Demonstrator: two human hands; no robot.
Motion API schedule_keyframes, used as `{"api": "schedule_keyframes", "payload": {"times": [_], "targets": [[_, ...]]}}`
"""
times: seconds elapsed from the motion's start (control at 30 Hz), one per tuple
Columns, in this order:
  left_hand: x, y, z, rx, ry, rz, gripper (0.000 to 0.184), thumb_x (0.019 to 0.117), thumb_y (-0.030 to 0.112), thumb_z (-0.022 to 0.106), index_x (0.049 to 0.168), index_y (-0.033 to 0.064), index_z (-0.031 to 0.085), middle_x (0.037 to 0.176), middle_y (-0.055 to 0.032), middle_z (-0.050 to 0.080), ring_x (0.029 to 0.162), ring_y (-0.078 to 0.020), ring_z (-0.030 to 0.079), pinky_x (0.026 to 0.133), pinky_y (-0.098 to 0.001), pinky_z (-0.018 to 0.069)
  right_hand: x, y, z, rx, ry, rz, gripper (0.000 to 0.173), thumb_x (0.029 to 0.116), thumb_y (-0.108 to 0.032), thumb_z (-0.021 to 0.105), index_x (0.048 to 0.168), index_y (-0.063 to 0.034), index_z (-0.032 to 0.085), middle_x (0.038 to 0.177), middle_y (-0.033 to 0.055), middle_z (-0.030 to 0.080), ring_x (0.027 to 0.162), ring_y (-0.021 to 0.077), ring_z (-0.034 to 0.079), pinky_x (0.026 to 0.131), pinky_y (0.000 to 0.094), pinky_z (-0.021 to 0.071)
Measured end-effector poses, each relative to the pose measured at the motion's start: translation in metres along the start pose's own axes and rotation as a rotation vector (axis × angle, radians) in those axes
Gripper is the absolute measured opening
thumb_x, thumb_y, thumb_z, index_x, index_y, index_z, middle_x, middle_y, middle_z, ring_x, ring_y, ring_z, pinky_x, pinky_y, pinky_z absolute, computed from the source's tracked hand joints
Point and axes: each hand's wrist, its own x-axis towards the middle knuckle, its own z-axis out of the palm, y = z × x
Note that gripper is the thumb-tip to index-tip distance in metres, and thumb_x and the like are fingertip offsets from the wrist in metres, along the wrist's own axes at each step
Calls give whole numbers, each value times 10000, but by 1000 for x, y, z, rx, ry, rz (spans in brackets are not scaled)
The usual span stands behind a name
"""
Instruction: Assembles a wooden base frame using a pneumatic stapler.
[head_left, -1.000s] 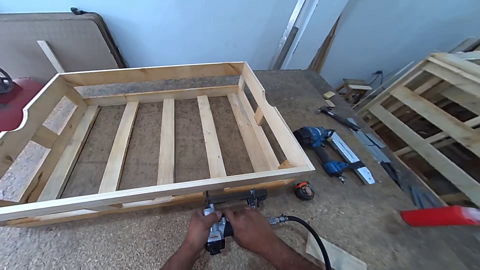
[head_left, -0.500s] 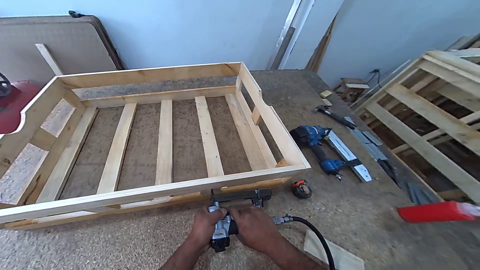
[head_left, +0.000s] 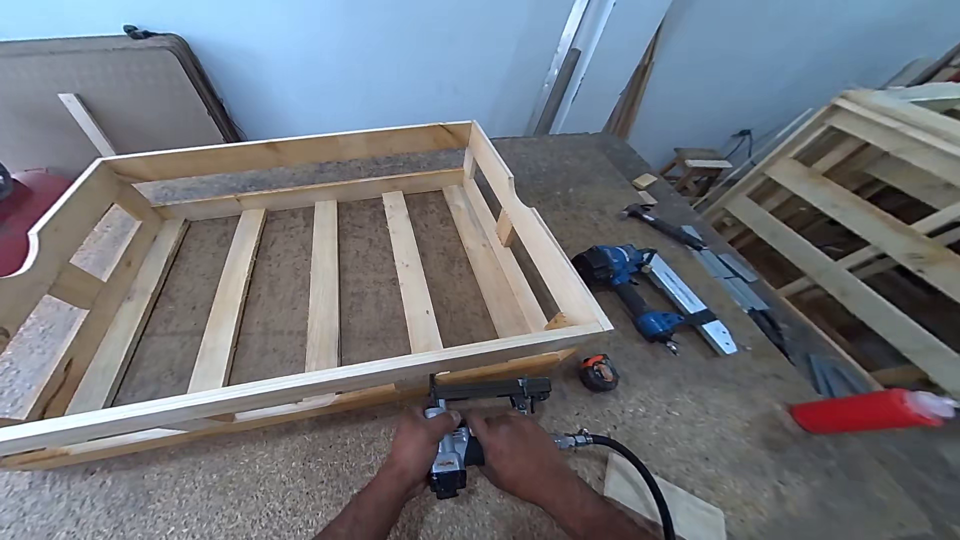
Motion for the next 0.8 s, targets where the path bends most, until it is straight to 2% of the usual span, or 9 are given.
{"api": "schedule_keyframes", "payload": {"times": [0.17, 0.37, 0.43, 0.6, 0.8], "targets": [[5, -1, -2, 31, -24, -11, 430, 917, 161, 669, 1263, -61, 543, 973, -180, 731, 843, -267, 744, 778, -429, 642, 0, 0, 4, 1, -12, 18, 650, 896, -180, 685, 1492, -81, 444, 979, 194, 725, 933, 400, 714, 936, 578, 516], [9, -44, -39, -71, 22, -55, 475, 899, 207, 673, 1260, -69, 533, 954, -204, 729, 823, -285, 742, 767, -442, 637, 22, -18, 33, 52, -173, 2, 648, 923, -143, 642, 1520, -118, 392, 996, 213, 714, 958, 438, 702, 882, 619, 527], [10, -54, -54, -87, 51, -67, 478, 897, 209, 674, 1258, -70, 532, 948, -208, 729, 820, -288, 743, 762, -444, 637, 31, -26, 44, 56, -201, -18, 646, 933, -142, 636, 1526, -127, 379, 1000, 208, 714, 966, 425, 701, 913, 615, 513], [17, -57, -74, -82, 58, -51, 486, 894, 209, 676, 1266, -68, 530, 960, -206, 728, 831, -286, 743, 767, -444, 636, 47, -36, 52, 54, -174, -35, 599, 956, -121, 592, 1519, -117, 386, 1011, 203, 714, 960, 412, 704, 921, 591, 512], [26, -53, -78, -54, 43, -57, 488, 883, 209, 689, 1251, -67, 528, 955, -202, 730, 826, -284, 746, 762, -444, 639, 55, -34, 59, 51, -147, -27, 574, 959, -110, 579, 1505, -100, 403, 1028, 195, 721, 969, 401, 707, 973, 578, 494]]}}
